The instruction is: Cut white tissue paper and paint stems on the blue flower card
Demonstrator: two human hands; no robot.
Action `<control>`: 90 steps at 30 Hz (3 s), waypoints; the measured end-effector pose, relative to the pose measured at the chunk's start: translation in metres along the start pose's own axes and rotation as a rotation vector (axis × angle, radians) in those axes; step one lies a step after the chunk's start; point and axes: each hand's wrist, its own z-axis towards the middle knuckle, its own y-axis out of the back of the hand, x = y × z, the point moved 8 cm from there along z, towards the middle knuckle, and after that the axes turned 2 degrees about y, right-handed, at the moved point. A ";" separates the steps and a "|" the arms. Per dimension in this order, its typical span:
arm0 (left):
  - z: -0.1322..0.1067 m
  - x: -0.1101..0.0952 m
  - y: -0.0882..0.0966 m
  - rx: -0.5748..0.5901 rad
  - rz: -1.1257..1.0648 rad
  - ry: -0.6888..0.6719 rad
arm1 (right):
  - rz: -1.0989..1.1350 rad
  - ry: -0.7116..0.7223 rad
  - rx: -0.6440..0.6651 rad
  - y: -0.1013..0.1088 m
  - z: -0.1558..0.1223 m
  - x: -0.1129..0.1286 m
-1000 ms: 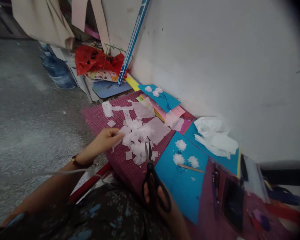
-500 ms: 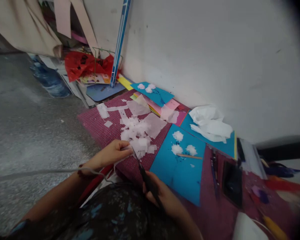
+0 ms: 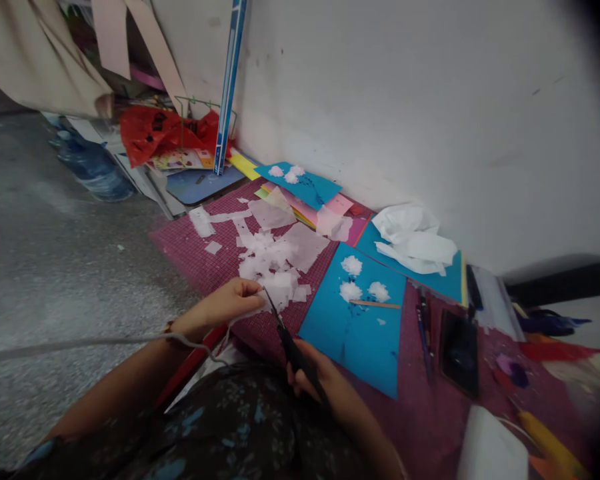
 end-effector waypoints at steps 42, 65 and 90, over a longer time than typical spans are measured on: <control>0.027 -0.010 -0.003 -0.042 -0.272 -0.058 | 0.003 0.127 -0.106 0.007 0.008 0.023; 0.020 0.000 0.041 -0.244 -0.498 -0.156 | 0.037 0.098 -0.053 0.010 0.004 0.010; 0.032 0.009 0.005 -0.057 -0.579 -0.127 | 0.085 0.116 -0.021 0.007 0.011 0.007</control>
